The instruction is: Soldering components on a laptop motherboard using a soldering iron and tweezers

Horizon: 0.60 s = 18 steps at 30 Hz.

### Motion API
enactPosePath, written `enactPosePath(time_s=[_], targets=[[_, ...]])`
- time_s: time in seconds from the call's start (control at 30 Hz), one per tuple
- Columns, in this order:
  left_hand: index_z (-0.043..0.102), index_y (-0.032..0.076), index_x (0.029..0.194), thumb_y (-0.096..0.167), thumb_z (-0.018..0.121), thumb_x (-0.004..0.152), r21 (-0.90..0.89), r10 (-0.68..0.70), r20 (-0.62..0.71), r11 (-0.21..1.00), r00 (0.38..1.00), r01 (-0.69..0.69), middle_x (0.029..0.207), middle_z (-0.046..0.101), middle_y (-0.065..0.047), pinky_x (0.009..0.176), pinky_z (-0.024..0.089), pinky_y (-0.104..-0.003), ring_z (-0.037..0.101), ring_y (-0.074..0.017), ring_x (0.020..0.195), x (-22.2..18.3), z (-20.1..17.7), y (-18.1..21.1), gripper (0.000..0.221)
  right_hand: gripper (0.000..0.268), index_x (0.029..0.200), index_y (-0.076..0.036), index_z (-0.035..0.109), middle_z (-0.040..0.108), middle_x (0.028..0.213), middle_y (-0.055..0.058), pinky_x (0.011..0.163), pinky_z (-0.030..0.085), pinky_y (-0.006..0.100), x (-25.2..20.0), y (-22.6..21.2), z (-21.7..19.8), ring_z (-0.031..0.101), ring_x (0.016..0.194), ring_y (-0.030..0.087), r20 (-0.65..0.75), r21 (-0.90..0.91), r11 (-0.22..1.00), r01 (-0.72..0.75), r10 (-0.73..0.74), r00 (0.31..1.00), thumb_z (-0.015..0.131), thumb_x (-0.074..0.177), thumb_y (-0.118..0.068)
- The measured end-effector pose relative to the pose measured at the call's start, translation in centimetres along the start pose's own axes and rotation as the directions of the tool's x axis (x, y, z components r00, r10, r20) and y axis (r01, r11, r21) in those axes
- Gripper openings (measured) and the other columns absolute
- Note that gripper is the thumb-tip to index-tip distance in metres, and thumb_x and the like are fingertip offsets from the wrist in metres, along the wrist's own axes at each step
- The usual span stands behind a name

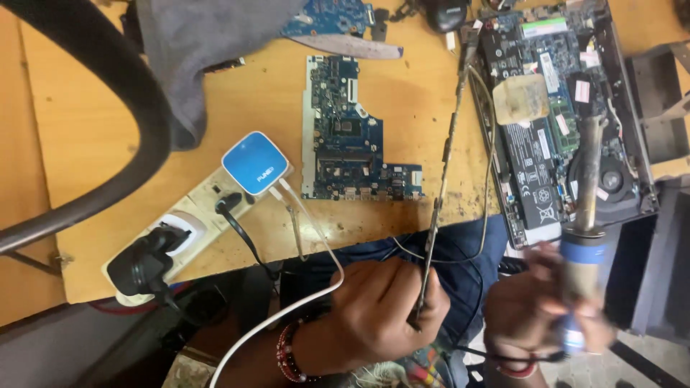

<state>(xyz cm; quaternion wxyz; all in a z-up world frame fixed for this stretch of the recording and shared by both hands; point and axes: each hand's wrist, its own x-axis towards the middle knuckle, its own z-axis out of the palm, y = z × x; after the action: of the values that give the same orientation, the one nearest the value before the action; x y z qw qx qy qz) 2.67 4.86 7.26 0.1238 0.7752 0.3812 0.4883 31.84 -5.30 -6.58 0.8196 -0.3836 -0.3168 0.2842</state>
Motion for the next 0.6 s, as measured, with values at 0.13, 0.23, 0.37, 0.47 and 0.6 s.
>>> enactPosePath(time_s=[0.13, 0.23, 0.37, 0.47, 0.6], targets=[[0.039, 0.011, 0.069, 0.010, 0.063, 0.098, 0.044, -0.088, -0.008, 0.995, 0.996, 0.089, 0.061, 0.036, -0.004, 0.047, 0.039, -0.036, 0.039, -0.0222, 0.047, 0.5, 1.0, -0.1, 0.038, 0.066, 0.150, -0.005, 0.051, 0.043, 0.163, 0.024, 0.115, 0.038, 0.062, 1.6, 0.5, -1.1, 0.045, 0.148, 0.049, 0.432, -0.270, 0.727, -0.632, 0.678, 0.595, 0.062, 0.092, -0.037], [0.041, 0.010, 0.070, 0.012, 0.064, 0.099, 0.056, -0.120, -0.011, 0.991, 0.993, 0.120, 0.062, 0.039, -0.006, 0.049, 0.040, -0.039, 0.044, -0.0267, 0.049, 0.6, 1.8, -0.1, 0.036, 0.062, 0.153, 0.000, 0.048, 0.042, 0.162, 0.026, 0.120, 0.032, 0.057, 0.9, 2.1, 3.4, 0.040, 0.150, 0.046, 0.590, 0.005, 0.683, -0.730, 0.588, 0.554, 0.061, 0.097, -0.024], [0.051, 0.011, 0.074, 0.018, 0.062, 0.099, 0.046, -0.170, -0.006, 0.984, 0.985, 0.170, 0.064, 0.049, -0.009, 0.045, 0.040, -0.040, 0.052, -0.0283, 0.051, 1.1, 2.1, 0.2, 0.028, 0.049, 0.131, -0.019, 0.036, 0.053, 0.124, 0.035, 0.109, 0.060, 0.057, -4.1, 4.1, 12.7, 0.065, 0.117, 0.044, 0.396, -0.117, 0.947, 0.298, -0.231, 0.889, 0.059, 0.091, 0.001], [0.056, 0.007, 0.082, 0.023, 0.053, 0.106, -0.185, -0.161, 0.054, 0.968, 0.985, 0.168, 0.068, 0.052, -0.007, 0.044, 0.043, -0.035, 0.052, -0.0210, 0.049, 2.2, 1.4, 0.8, 0.028, 0.036, 0.132, -0.017, 0.050, 0.051, 0.143, 0.033, 0.117, 0.051, 0.067, -3.6, 5.8, 7.9, 0.057, 0.130, 0.055, 0.481, 0.194, 0.959, 0.206, -0.276, 0.832, 0.055, 0.098, -0.004], [0.054, 0.003, 0.098, 0.013, 0.049, 0.109, -0.122, 0.076, 0.055, 0.990, 0.996, -0.069, 0.075, 0.041, -0.009, 0.046, 0.028, -0.038, 0.040, -0.0237, 0.059, 1.2, 2.0, 1.2, 0.015, 0.041, 0.134, -0.002, 0.062, 0.054, 0.118, 0.023, 0.070, 0.046, 0.039, -3.6, 2.2, 14.2, 0.050, 0.079, 0.028, 0.313, 0.584, 0.750, -0.310, 0.144, 0.939, 0.047, 0.104, -0.026]])
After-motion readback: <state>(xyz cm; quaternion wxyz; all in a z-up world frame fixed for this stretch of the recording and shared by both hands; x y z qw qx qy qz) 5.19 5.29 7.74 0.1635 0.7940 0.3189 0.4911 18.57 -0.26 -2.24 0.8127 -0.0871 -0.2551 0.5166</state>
